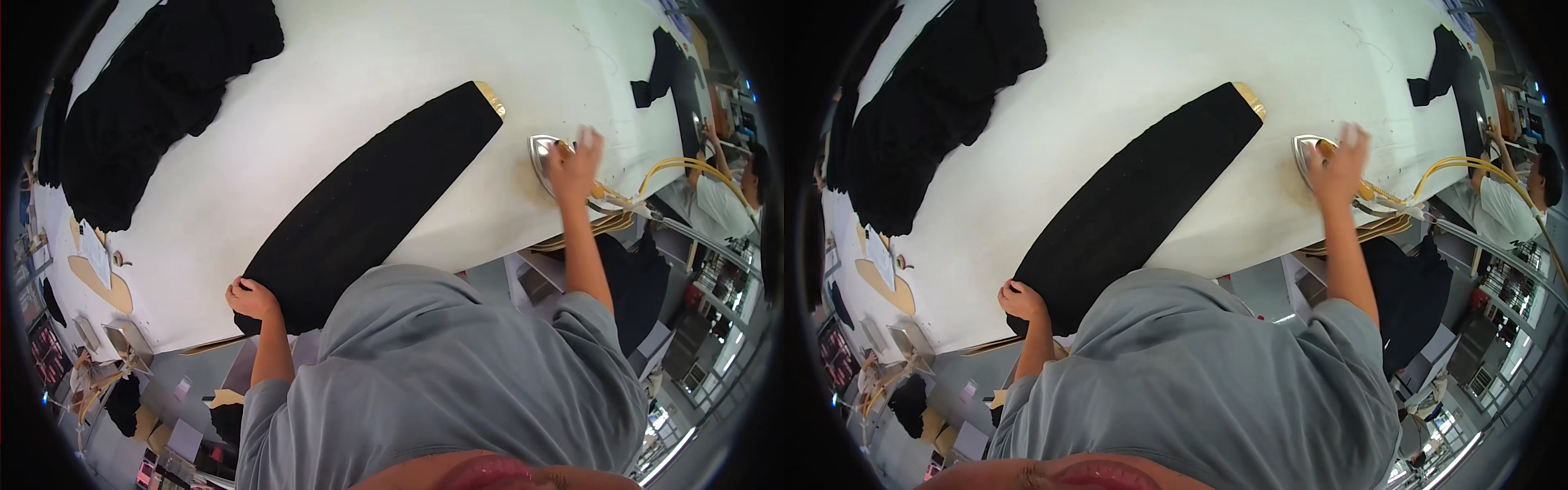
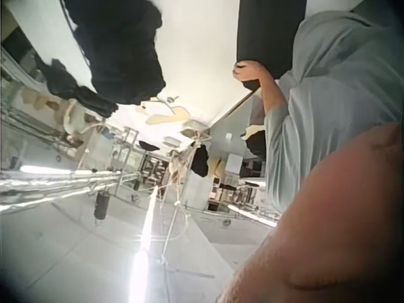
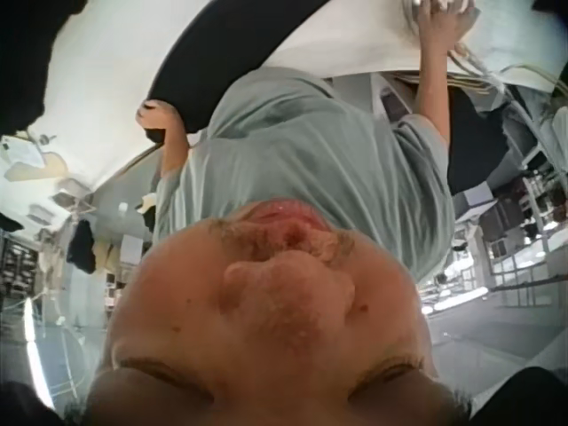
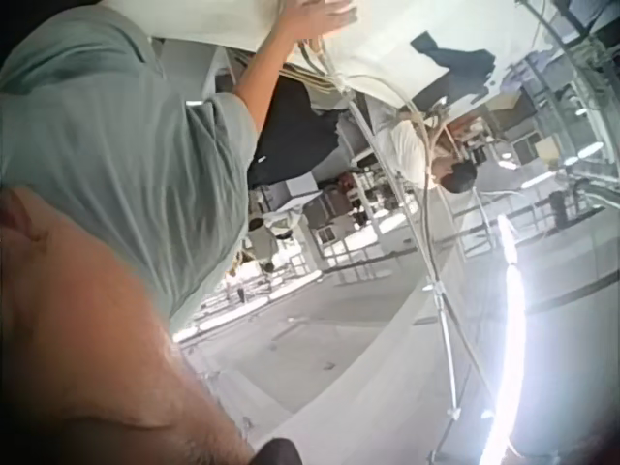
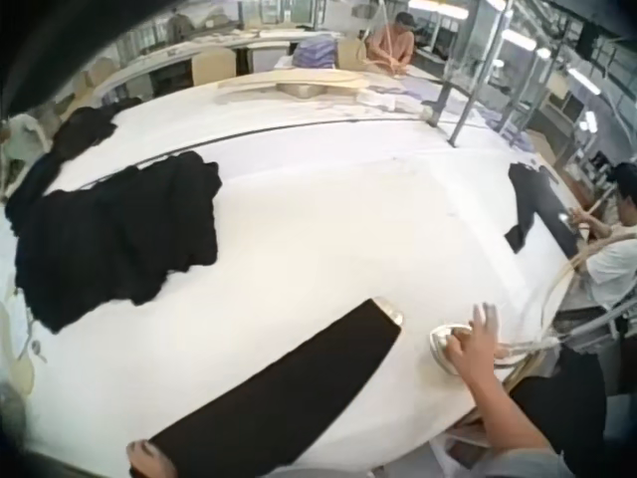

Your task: The person is ironing black garment pieces using an industrial steam iron on a large workbench.

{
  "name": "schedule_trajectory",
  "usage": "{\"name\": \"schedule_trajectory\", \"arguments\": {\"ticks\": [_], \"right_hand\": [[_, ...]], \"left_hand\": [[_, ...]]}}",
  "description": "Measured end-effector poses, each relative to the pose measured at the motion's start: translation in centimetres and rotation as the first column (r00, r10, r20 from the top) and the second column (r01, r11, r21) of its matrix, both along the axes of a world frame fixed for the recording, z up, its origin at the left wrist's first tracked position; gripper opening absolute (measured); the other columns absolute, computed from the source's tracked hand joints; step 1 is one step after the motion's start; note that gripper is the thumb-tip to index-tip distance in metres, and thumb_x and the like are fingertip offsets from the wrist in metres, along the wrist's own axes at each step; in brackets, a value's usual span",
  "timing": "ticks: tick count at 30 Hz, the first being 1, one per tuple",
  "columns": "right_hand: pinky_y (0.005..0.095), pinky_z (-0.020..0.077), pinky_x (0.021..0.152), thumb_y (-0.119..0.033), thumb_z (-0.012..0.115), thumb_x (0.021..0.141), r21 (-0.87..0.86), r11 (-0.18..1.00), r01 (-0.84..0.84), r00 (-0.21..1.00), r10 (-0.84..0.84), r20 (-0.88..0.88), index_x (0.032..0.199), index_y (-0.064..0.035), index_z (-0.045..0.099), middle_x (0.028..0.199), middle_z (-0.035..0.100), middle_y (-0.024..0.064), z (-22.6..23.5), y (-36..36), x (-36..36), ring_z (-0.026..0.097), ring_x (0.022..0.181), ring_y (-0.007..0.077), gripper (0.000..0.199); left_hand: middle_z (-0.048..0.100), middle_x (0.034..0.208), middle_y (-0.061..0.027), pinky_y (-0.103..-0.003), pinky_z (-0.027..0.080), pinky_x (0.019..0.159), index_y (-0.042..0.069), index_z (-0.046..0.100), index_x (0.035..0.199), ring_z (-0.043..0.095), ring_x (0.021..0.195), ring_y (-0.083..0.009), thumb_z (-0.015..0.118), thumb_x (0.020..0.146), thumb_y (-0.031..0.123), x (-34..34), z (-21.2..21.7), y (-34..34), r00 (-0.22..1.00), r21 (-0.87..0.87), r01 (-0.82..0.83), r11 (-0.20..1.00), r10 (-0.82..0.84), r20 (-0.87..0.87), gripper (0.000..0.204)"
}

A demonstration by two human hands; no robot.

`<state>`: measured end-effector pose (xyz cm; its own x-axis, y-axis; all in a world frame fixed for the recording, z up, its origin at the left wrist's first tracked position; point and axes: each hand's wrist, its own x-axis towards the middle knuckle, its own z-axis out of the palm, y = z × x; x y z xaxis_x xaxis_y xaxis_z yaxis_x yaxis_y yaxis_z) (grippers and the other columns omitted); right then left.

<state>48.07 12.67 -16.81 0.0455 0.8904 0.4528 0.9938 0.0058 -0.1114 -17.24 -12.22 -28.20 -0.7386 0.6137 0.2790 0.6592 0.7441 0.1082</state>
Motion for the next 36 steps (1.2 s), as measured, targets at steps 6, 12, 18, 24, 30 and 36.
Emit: {"name": "schedule_trajectory", "arguments": {"ticks": [6, 12, 18, 24, 30, 36], "right_hand": [[0.0437, 0.0537, 0.087, -0.048, 0.068, 0.094, -0.655, 0.678, 0.334, 0.941, -0.192, 0.280, 0.136, 0.0007, 0.060, 0.103, 0.073, 0.0219, 3.4, -4.9, 5.5, 0.070, 0.097, 0.0383, 0.065], [0.0370, 0.0534, 0.067, -0.038, 0.072, 0.092, -0.700, 0.712, -0.055, 0.927, -0.224, -0.302, 0.151, -0.0025, 0.048, 0.094, 0.072, 0.0150, 3.0, 0.4, 3.7, 0.067, 0.072, 0.0255, 0.073], [0.0322, 0.0503, 0.061, -0.040, 0.075, 0.090, -0.699, 0.702, -0.134, 0.900, -0.209, -0.383, 0.132, -0.0020, 0.063, 0.083, 0.067, 0.0103, 3.6, 3.2, -13.8, 0.060, 0.061, 0.0166, 0.057], [0.0364, 0.0537, 0.068, -0.045, 0.074, 0.089, -0.741, 0.635, -0.218, 0.976, 0.139, -0.168, 0.097, -0.0023, 0.070, 0.080, 0.069, 0.0112, 2.2, -2.9, -31.0, 0.067, 0.069, 0.0246, 0.044], [0.0435, 0.0540, 0.072, -0.050, 0.072, 0.088, -0.628, 0.555, -0.545, 0.814, 0.531, -0.236, 0.095, -0.0042, 0.069, 0.084, 0.072, 0.0122, 0.2, -12.4, -47.1, 0.069, 0.076, 0.0338, 0.046], [0.0434, 0.0545, 0.069, -0.053, 0.072, 0.087, -0.668, 0.519, -0.534, 0.801, 0.563, -0.203, 0.090, -0.0048, 0.069, 0.083, 0.073, 0.0107, 0.9, -15.4, -49.2, 0.069, 0.075, 0.0342, 0.048]], "left_hand": [[0.069, 0.105, -0.0183, -0.043, 0.049, 0.091, 0.002, 0.074, 0.099, 0.063, 0.098, -0.0368, 0.054, 0.093, 0.019, -0.3, -0.3, 0.1, 0.998, 0.031, 0.045, 0.999, -0.043, -0.056, 0.027], [0.068, 0.105, -0.0199, -0.043, 0.048, 0.093, 0.001, 0.076, 0.093, 0.062, 0.099, -0.0386, 0.059, 0.091, 0.016, -0.2, 0.7, 0.6, 0.998, 0.067, 0.054, 0.996, -0.056, 0.033, 0.023], [0.059, 0.131, -0.0270, -0.048, 0.041, 0.108, 0.000, 0.074, 0.105, 0.054, 0.123, -0.0433, 0.061, 0.097, 0.026, -0.9, -1.5, -1.4, 0.996, 0.179, 0.033, 0.983, -0.047, 0.073, 0.030], [0.031, 0.165, -0.0180, -0.053, 0.016, 0.125, 0.003, 0.042, 0.152, 0.025, 0.153, -0.0403, 0.078, 0.077, 0.052, -0.7, 5.3, -6.7, 0.507, 0.028, 0.836, 0.548, -0.791, 0.342, 0.097], [0.034, 0.166, -0.0092, -0.051, 0.024, 0.123, 0.017, 0.048, 0.151, 0.032, 0.153, -0.0291, 0.074, 0.083, 0.037, -3.8, 1.2, -14.7, 0.210, -0.178, 0.968, 0.176, -0.958, 0.194, 0.076], [0.037, 0.165, -0.0068, -0.051, 0.029, 0.121, 0.022, 0.052, 0.149, 0.038, 0.150, -0.0286, 0.069, 0.087, 0.023, -1.1, 0.1, -17.1, 0.411, -0.088, 0.912, 0.401, -0.895, 0.172, 0.065]]}}
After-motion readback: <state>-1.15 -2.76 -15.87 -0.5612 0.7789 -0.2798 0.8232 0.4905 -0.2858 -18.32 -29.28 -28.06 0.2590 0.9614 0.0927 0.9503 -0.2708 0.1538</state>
